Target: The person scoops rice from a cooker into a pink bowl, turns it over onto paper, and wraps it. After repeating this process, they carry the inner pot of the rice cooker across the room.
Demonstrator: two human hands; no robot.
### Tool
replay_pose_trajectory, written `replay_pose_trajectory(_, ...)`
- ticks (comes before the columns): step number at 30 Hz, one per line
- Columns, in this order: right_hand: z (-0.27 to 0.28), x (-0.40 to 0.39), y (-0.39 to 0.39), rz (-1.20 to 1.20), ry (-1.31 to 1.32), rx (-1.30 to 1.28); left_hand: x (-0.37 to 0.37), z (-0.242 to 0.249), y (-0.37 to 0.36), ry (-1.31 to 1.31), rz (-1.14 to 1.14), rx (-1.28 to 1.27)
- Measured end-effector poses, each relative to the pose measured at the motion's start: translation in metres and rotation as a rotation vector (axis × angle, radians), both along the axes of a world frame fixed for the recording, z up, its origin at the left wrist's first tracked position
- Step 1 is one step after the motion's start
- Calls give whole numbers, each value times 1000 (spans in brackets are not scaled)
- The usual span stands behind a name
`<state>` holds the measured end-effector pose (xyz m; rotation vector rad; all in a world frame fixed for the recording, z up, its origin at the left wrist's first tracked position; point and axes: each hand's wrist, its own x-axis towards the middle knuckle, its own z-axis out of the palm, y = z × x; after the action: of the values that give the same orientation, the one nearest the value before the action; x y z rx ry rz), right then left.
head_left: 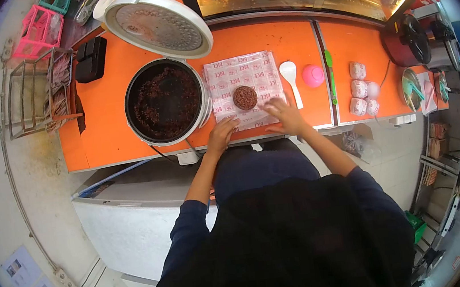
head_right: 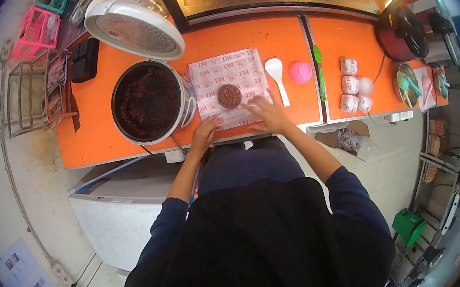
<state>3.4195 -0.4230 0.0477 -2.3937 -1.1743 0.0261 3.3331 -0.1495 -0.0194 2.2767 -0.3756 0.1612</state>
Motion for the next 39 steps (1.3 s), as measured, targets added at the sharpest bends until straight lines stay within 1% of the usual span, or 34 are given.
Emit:
replay_pose_trajectory(1, -18, -5, -4, -8, -1, -1, 0, 0, 2, 14, -11, -26)
replay_pose_trajectory(2, -52, -12, -13, -87, -12, -51, -1, 0, 2, 29, -21, -53)
replay_pose_trajectory(3, -71, -15, -21, -163, -25, -99, -3, 0, 1, 27, -24, -53)
replay_pose_trajectory(6, -60, -26, -35, -131, 73, -47, -24, 5, 0, 109, -36, -142)
replay_pose_trajectory(7, -56, -29, -38, -135, 68, -41, -32, 10, -2, 235, 14, -201)
replay_pose_trajectory(8, -52, -31, -41, -201, 238, 88, -32, 12, -4, 360, 65, -261)
replay_pose_trajectory(9, -51, -30, -42, -263, 409, 217, -27, 8, -5, 353, 61, -258)
replay_pose_trajectory(10, -55, -25, -42, -265, 406, 219, -23, 4, -8, 338, 218, -295)
replay_pose_trajectory(11, -63, -17, -39, -380, 534, 385, -23, 0, -10, 327, 377, -331)
replay_pose_trajectory(12, -71, -10, -36, -496, 664, 552, -15, 2, -14, 331, 378, -328)
replay_pose_trajectory(13, -78, -1, -31, -497, 669, 554, 1, 5, -17, 349, 476, -341)
replay_pose_trajectory(14, -86, 13, -23, -596, 793, 607, 16, 10, -21, 361, 575, -352)
replay_pose_trajectory(15, -92, 23, -16, -692, 915, 661, 24, 5, -24, 357, 575, -348)
replay_pose_trajectory(16, -103, 27, -14, -689, 915, 670, 30, -2, -25, 283, 602, -213)
replay_pose_trajectory(17, -113, 30, -12, -729, 942, 531, 34, -8, -24, 207, 625, -79)
replay_pose_trajectory(18, -119, 35, -11, -764, 964, 391, 33, -11, -23, 339, 560, 52)
replay_pose_trajectory(19, -119, 39, -11, -759, 959, 402, 31, -17, -23, 329, 560, 58)
replay_pose_trajectory(21, -114, 44, -8, -662, 821, 155, 28, -23, -29, 354, 598, 187)
replay_pose_trajectory(22, -111, 51, -7, -670, 858, -51, 27, -22, -32, 451, 643, 140)
replay_pose_trajectory(23, -109, 53, 0, -667, 857, -50, 24, -21, -36, 449, 646, 140)
replay_pose_trajectory(25, -107, 55, 18, -681, 231, 118, 11, -25, -41, -130, 400, 521)
replay_pose_trajectory(26, -102, 61, 27, -677, 233, 121, 1, -29, -43, -232, 202, 625)
replay_pose_trajectory(27, -80, 72, 37, -541, 123, 127, -9, -39, -43, -330, -1, 724)
replay_pose_trajectory(28, -65, 82, 44, -405, 14, 133, -10, -30, -49, -327, 0, 730)
replay_pose_trajectory(29, -64, 91, 46, -403, 20, 139, -10, -11, -57, -247, -50, 739)
replay_pose_trajectory(30, -65, 101, 48, -395, 173, -17, -10, 0, -61, -169, -101, 749)
replay_pose_trajectory(31, -62, 111, 52, -383, 324, -175, -10, -3, -60, -166, -104, 757)
replay_pose_trajectory(32, -59, 122, 55, -384, 326, -170, -9, -6, -60, -136, -101, 747)
replay_pose_trajectory(34, -48, 143, 60, -244, 594, -550, -8, -8, -62, -104, -96, 734)
replay_pose_trajectory(35, -66, 144, 65, -242, 594, -551, -7, -8, -64, -57, -94, 693)
replay_pose_trajectory(36, -104, 143, 71, -282, 334, -538, -5, -7, -65, -11, -91, 653)
replay_pose_trajectory(37, -126, 141, 75, -317, 75, -518, -3, -6, -66, -9, -88, 654)
replay_pose_trajectory(38, -117, 138, 84, -313, 76, -518, -1, -3, -68, -11, -70, 645)
replay_pose_trajectory(39, -98, 132, 99, -260, 118, -395, 0, -3, -71, -11, -53, 635)
